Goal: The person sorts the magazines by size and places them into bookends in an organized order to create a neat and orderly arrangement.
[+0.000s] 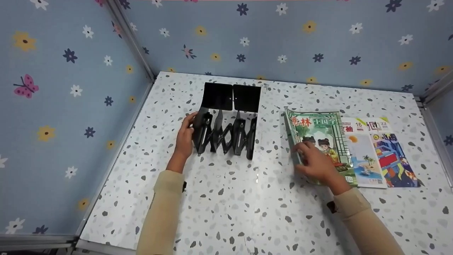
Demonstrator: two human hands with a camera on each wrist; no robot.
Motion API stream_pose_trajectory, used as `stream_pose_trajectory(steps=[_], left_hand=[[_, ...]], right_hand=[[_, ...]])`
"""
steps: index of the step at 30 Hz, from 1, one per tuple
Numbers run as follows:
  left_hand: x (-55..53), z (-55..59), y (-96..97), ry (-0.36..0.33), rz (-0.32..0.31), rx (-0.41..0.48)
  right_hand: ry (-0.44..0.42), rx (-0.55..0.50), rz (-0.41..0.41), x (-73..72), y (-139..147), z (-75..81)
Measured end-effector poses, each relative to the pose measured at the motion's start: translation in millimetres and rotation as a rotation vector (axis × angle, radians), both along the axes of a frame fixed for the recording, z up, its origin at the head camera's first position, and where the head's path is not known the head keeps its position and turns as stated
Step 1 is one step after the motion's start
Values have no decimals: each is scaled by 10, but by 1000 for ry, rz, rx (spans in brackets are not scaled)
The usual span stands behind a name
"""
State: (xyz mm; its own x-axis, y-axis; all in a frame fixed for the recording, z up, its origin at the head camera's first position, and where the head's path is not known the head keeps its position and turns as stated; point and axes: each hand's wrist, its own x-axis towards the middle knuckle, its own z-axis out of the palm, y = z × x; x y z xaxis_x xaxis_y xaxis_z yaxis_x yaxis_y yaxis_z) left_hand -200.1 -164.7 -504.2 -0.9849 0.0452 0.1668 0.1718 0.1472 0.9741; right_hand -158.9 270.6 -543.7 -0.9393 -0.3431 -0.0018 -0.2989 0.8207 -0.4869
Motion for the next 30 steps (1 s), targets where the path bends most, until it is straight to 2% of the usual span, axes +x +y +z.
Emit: stream_pose_trajectory(steps=[19,30], left_hand=[[6,-6,-24,-18,11,-11],[15,35,-3,-33,6,1]], right_hand=[[-118,-7,-68,-87,-23,83],[-103,18,-113,-197,-111,91]])
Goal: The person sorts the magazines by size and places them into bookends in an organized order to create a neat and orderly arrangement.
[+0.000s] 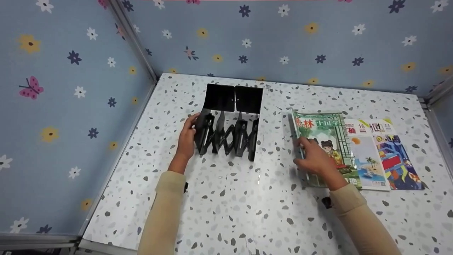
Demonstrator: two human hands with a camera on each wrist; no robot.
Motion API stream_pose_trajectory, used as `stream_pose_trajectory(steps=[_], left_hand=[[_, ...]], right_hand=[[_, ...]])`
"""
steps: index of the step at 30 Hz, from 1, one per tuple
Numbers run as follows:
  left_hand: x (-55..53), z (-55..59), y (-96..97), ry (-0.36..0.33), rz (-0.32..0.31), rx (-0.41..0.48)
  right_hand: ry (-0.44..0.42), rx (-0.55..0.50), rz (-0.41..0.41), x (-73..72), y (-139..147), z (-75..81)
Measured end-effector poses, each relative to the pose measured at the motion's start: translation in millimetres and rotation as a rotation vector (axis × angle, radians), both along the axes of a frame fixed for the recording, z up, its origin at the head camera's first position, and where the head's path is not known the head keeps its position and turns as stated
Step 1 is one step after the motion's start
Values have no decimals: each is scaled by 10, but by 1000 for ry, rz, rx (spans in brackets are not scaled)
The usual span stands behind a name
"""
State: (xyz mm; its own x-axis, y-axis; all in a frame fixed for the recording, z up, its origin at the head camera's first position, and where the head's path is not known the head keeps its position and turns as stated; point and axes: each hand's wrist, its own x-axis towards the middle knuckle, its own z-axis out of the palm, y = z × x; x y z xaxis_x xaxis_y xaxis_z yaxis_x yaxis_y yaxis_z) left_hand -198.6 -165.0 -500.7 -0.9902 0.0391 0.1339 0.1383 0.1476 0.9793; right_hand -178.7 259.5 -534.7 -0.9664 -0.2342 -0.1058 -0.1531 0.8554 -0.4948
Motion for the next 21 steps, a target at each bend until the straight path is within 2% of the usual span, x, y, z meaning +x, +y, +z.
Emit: stream_pose_trajectory(steps=[5,12,17,21], left_hand=[[10,0,-3,5,5,-8],[0,5,-9,9,-1,-6],[-5,-1,0,7,1,-12],[-3,-11,-2,13,7,-10]], right_hand=[[2,5,-44,-16,-38,8],[57,36,-117,-20,-138,-10],[94,18,-173,-10,-167,-36],[89,-3,-184,-13,-155,-40]])
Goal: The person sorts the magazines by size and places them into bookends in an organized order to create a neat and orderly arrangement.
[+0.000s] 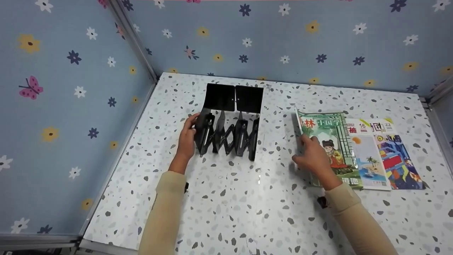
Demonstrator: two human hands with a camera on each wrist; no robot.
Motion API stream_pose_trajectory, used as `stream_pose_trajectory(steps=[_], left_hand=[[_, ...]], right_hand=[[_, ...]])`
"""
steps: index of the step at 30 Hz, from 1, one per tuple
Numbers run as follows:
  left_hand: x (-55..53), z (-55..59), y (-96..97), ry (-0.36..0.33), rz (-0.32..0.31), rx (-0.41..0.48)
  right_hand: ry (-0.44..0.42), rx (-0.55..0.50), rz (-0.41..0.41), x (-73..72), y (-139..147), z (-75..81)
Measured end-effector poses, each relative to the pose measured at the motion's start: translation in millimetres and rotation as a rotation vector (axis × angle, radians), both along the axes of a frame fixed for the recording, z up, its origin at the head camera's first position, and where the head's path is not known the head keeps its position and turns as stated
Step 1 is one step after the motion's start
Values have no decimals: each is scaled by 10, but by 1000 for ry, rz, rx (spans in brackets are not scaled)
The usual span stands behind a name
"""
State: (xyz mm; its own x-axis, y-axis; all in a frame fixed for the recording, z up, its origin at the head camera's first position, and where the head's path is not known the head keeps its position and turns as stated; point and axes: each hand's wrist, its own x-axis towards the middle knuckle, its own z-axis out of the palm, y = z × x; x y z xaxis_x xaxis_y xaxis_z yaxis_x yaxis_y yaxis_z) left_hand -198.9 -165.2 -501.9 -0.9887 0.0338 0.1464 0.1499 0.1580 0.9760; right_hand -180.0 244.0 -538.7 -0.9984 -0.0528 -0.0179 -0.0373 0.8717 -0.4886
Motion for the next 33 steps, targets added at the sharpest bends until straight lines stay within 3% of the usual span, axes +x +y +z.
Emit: stream_pose_trajectory(steps=[14,33], left_hand=[[-25,-12,8,-2,2,26],[0,-1,14,-5,10,11]], right_hand=[[-10,-40,42,-35,125,27],[-128,-91,34,-36,226,61]])
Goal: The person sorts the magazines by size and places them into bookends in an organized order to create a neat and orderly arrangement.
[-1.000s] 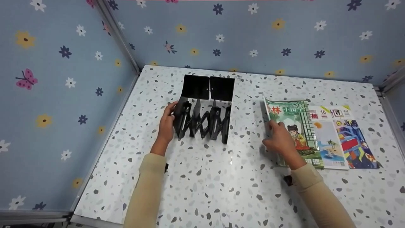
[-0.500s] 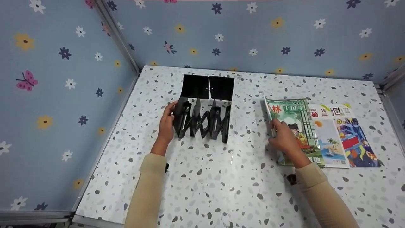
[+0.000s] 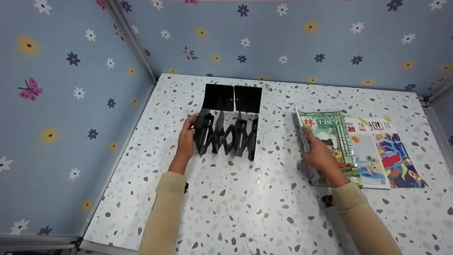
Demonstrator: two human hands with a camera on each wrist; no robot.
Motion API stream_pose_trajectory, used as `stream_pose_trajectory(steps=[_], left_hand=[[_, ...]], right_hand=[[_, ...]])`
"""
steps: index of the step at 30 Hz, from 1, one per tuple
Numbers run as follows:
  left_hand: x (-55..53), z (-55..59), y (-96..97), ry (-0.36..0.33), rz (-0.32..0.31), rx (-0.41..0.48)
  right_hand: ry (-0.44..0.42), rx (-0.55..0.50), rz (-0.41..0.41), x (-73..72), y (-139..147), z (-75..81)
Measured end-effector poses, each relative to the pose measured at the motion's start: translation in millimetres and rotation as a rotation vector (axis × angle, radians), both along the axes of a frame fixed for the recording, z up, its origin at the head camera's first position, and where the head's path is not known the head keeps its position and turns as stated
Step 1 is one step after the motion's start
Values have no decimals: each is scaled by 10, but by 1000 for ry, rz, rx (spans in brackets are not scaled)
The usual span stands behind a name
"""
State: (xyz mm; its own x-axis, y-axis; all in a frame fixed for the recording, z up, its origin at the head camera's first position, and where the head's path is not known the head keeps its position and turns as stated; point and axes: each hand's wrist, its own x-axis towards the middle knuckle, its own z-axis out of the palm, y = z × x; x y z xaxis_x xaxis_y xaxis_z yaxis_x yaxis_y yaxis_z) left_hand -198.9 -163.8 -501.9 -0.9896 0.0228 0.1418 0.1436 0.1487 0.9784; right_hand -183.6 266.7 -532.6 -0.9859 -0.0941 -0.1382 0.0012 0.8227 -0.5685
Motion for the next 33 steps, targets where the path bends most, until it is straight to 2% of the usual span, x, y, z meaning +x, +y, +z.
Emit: stream_pose_trajectory(steps=[8,16,22,27,33], left_hand=[[7,4,6,-9,13,-18],[4,0,-1,-7,0,-6],[6,14,-9,3,-8,14],[-1,12,-2,-8,0,16],[-9,8,-6,-18,2,21]], right_hand=[[-16,46,-40,-21,-43,-33],[64,143,-3,-61,-154,-31],[40,203,-16,-79,-238,36],[68,275,-46,-72,-276,37],[90,230,-62,-67,-264,-23]])
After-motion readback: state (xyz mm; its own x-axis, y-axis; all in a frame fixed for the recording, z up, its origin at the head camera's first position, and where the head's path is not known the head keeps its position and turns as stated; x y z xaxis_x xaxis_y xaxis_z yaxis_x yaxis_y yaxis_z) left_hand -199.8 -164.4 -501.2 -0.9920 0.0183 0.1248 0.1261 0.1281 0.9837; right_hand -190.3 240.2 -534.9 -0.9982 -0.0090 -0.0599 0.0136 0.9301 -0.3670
